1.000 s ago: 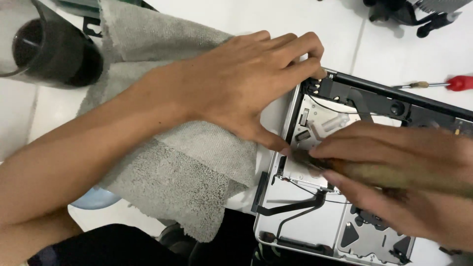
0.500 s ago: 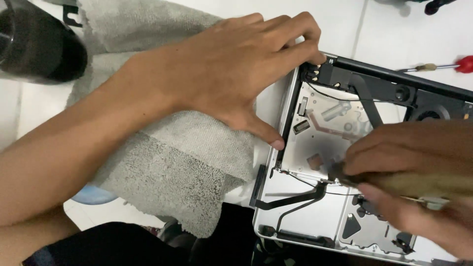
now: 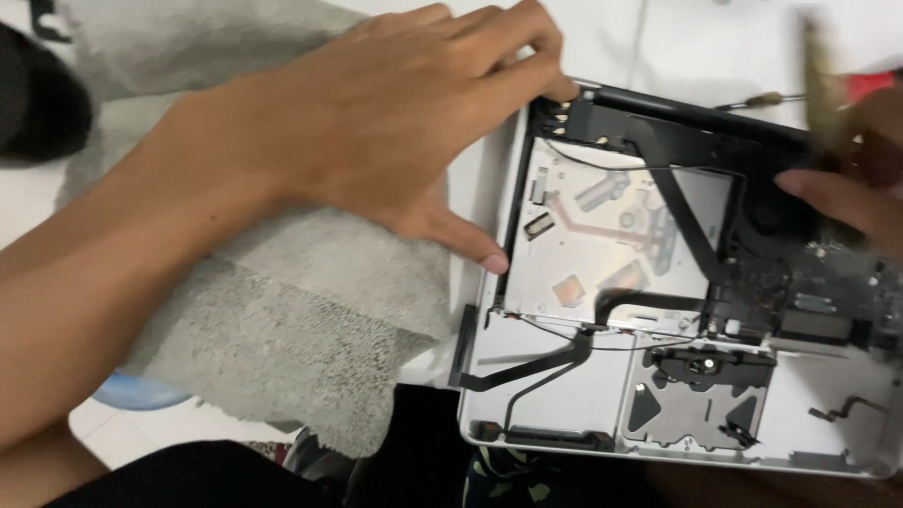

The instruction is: Cleaning the internal components of a laptop using a brush and managing internal wiring.

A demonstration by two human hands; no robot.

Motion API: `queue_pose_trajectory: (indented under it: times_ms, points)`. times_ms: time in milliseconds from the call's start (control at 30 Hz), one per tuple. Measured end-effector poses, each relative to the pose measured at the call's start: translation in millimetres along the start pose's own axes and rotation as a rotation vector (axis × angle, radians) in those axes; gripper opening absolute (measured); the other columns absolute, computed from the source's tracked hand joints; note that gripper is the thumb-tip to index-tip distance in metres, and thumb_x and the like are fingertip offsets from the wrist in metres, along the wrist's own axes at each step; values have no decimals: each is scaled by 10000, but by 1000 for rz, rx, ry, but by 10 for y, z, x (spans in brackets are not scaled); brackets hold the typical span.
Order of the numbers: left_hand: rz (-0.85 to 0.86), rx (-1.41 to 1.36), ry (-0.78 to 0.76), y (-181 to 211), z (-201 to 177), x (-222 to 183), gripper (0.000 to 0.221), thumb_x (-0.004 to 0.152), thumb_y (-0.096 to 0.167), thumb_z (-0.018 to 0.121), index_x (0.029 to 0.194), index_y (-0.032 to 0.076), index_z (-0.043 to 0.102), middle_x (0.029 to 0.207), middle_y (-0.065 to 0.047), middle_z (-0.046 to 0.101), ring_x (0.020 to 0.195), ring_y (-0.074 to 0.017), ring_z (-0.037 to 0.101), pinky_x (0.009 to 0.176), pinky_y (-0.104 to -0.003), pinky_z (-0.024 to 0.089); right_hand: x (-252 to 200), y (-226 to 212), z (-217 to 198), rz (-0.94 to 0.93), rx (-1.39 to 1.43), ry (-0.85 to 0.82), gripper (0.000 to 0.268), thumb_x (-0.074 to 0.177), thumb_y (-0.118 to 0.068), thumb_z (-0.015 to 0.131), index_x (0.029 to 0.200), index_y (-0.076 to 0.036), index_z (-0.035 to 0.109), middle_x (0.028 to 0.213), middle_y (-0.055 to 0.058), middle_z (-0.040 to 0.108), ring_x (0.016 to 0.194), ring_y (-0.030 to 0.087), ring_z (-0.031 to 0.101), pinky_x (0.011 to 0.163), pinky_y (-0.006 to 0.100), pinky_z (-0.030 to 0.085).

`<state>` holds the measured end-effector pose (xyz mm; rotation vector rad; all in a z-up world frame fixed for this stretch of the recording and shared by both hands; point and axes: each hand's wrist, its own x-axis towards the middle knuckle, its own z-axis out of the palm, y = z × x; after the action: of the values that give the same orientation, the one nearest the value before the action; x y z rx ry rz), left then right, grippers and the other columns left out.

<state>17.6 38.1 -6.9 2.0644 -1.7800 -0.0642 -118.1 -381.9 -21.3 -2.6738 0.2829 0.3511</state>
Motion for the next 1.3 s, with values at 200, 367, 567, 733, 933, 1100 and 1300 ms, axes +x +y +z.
queue_pose_trajectory:
  times_ms: [200, 367, 567, 733, 933, 1100, 1300]
  points:
    - [-60, -11, -47, 59, -53, 79, 1155, 699, 808, 909, 1408, -28, 542, 1328, -186, 520, 1145, -401, 579, 911, -537, 466, -50, -328, 123, 718, 195, -141, 590, 1063, -310, 439, 1613, -277, 230, 1662, 146, 230, 1518, 307, 278, 1252, 457, 228]
    - [-116, 14, -118, 28, 7, 146, 1241, 607, 855, 897, 1451, 30, 511, 1409, -157, 498, 1118, -384, 586, 853, -553, 515, -768, -926, -63, 49, -233, -110, 427, 970, -298, 581, 1360, -140, 509, 1282, 146, 485, 1132, 311, 463, 925, 486, 375]
    - [-155, 275, -164, 108, -34, 149, 1186, 705, 1020, 614, 1528, 174, 498, 1488, -113, 496, 1229, -341, 580, 825, -547, 558, -1156, -1137, -173, -820, -532, 23, 889, 833, -818, 541, 1190, -11, 651, 1023, 182, 670, 834, 370, 667, 595, 490, 520]
    - [151, 213, 103, 395, 80, 253, 713, 966, 860, 679, 1114, 164, 732, 1309, -81, 687, 1134, -270, 648, 787, -432, 499, -1174, -990, -94, -859, -428, 38, 154, 948, -151, 687, 977, 0, 691, 886, 140, 689, 715, 317, 653, 611, 448, 548]
    - [436, 173, 100, 649, 308, 312, 363, 1070, 507, 742, 1023, 148, 715, 940, 15, 649, 820, -142, 591, 731, -312, 513, -1307, -776, -17, -815, -464, 100, 275, 919, -234, 772, 1104, -32, 751, 985, 105, 709, 853, 288, 688, 761, 429, 613]
    - [400, 97, 138, 622, 356, 356, 102, 1059, 73, 675, 976, 130, 660, 863, 0, 597, 726, -170, 559, 669, -325, 471, -1294, -756, 23, -743, -523, 70, 257, 955, -304, 738, 1080, -80, 754, 962, 70, 719, 857, 255, 712, 733, 397, 610]
    - [401, 122, 127, 615, 374, 364, 164, 995, -43, 706, 1000, 120, 680, 875, 0, 603, 755, -173, 583, 676, -321, 498, -1171, -1013, -34, -841, -380, 27, 247, 953, -271, 747, 1043, -42, 724, 893, 84, 712, 736, 239, 681, 598, 375, 575]
